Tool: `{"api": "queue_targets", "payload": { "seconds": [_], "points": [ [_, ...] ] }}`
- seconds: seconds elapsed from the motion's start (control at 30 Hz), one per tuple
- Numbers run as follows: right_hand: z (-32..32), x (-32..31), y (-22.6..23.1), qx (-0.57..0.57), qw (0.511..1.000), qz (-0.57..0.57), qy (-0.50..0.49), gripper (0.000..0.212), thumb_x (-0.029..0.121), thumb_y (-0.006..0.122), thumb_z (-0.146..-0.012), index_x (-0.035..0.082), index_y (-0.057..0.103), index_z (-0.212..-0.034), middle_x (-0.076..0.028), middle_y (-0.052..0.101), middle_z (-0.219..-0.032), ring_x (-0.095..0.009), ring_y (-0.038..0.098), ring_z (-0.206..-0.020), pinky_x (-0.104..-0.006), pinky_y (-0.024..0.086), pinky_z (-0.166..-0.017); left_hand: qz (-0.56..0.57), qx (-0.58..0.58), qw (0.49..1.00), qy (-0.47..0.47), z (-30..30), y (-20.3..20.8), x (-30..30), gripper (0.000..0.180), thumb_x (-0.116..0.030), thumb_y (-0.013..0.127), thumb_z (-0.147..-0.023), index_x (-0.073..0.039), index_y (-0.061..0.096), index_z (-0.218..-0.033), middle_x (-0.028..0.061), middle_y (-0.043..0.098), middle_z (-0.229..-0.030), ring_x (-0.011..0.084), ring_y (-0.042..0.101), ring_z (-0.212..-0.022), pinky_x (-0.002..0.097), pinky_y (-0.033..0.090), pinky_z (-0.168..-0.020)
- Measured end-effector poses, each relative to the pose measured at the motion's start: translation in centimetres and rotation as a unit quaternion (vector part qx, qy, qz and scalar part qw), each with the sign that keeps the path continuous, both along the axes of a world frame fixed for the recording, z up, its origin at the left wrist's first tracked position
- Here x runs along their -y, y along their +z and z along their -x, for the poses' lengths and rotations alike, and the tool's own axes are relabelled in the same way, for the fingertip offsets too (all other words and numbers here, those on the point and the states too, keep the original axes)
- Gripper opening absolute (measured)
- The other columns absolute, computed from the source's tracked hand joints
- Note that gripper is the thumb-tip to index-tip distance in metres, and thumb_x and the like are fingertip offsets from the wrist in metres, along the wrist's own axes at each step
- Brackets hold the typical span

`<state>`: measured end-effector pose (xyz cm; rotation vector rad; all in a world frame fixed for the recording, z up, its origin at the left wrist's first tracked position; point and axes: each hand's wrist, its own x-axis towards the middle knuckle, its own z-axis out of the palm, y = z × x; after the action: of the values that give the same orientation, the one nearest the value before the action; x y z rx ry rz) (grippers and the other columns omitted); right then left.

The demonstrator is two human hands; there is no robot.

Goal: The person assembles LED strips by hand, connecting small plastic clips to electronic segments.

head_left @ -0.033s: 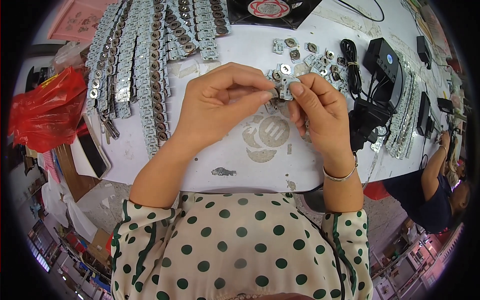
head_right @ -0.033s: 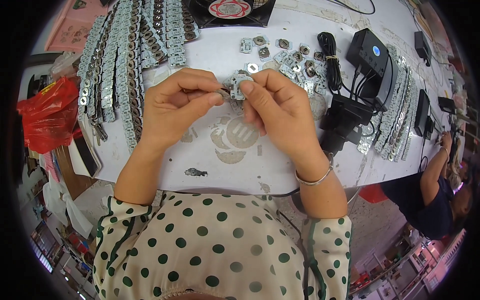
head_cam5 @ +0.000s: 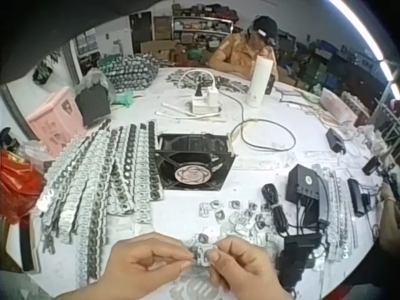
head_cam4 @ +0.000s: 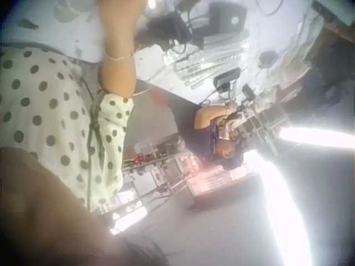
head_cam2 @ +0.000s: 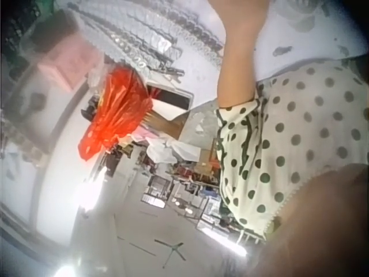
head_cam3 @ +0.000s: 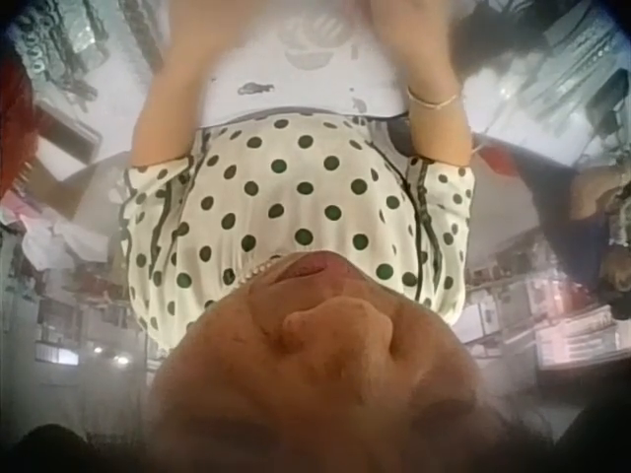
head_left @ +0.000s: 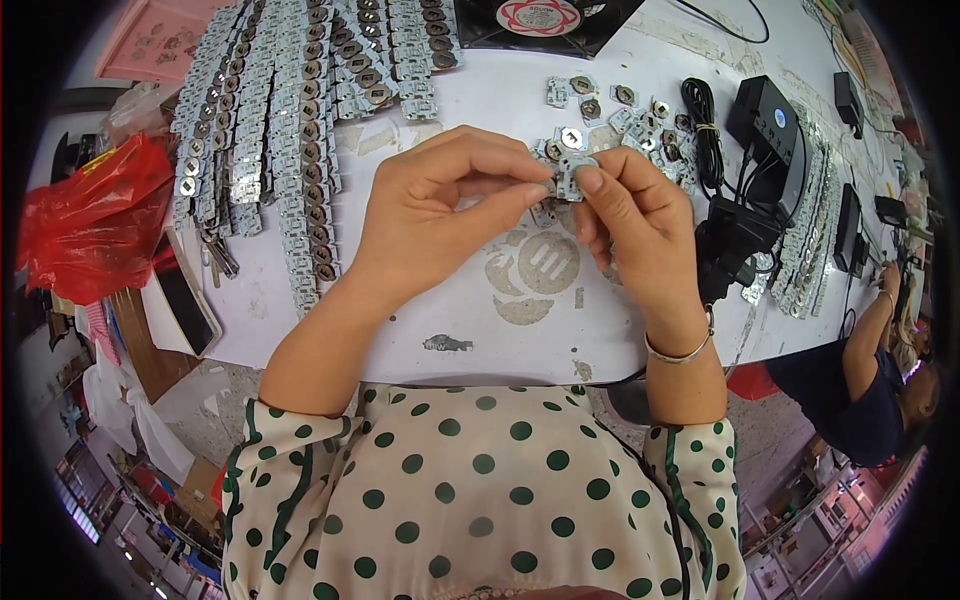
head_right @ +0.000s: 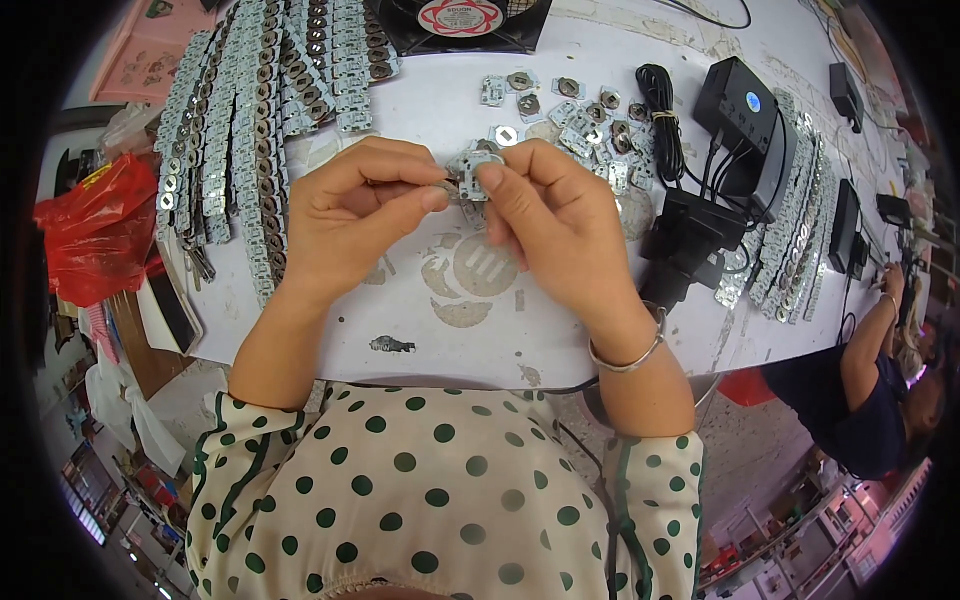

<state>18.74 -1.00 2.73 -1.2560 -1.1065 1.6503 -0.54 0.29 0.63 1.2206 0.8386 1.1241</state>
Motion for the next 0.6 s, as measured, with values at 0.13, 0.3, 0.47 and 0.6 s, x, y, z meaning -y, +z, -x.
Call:
{"api": "queue_targets", "payload": {
  "seconds": [0.13,0.3,0.47,0.6],
  "points": [
    [-0.02,0.22,-0.43,0.087,0.994,-0.059,0.019,0.018,0.019,0.058,-0.096,0.003,0.060,-0.088,0.002,0.057,-0.063,-0.002,0.044,-0.051,-0.0184,0.035,-0.046,-0.078,-0.150,0.985,0.029,0.03,0.56,0.35,0.018,0.006,0.070,-0.080,0.001,0.068,-0.098,0.0093,0.066,-0.099,0.0126,0.062,-0.089,0.0246,0.051,-0.076],
    [0.27,0.24,-0.29,0.060,0.998,-0.023,-0.002,0.019,0.019,0.058,-0.096,0.003,0.059,-0.088,0.002,0.056,-0.062,-0.002,0.045,-0.050,-0.0181,0.034,-0.045,-0.079,-0.147,0.985,0.043,0.20,0.13,0.08,0.020,0.005,0.070,-0.080,0.001,0.067,-0.099,0.0083,0.067,-0.098,0.0112,0.061,-0.088,0.0238,0.049,-0.076],
    [0.43,0.30,-0.51,0.024,0.999,0.018,-0.016,0.020,0.020,0.056,-0.097,0.002,0.059,-0.088,0.001,0.057,-0.062,-0.004,0.048,-0.049,-0.0184,0.037,-0.043,-0.097,-0.136,0.985,0.049,-0.13,0.13,0.07,0.016,0.001,0.070,-0.081,-0.003,0.071,-0.096,0.0059,0.067,-0.094,0.0120,0.067,-0.080,0.0232,0.054,-0.071],
    [0.54,0.34,-0.52,-0.001,0.999,0.024,-0.030,0.019,0.019,0.056,-0.097,0.002,0.059,-0.089,0.000,0.058,-0.063,-0.004,0.050,-0.049,-0.0190,0.040,-0.043,-0.103,-0.159,0.981,0.031,-0.12,0.49,0.25,0.017,0.002,0.070,-0.081,-0.001,0.069,-0.097,0.0071,0.067,-0.096,0.0125,0.064,-0.084,0.0239,0.051,-0.075]
  ]
}}
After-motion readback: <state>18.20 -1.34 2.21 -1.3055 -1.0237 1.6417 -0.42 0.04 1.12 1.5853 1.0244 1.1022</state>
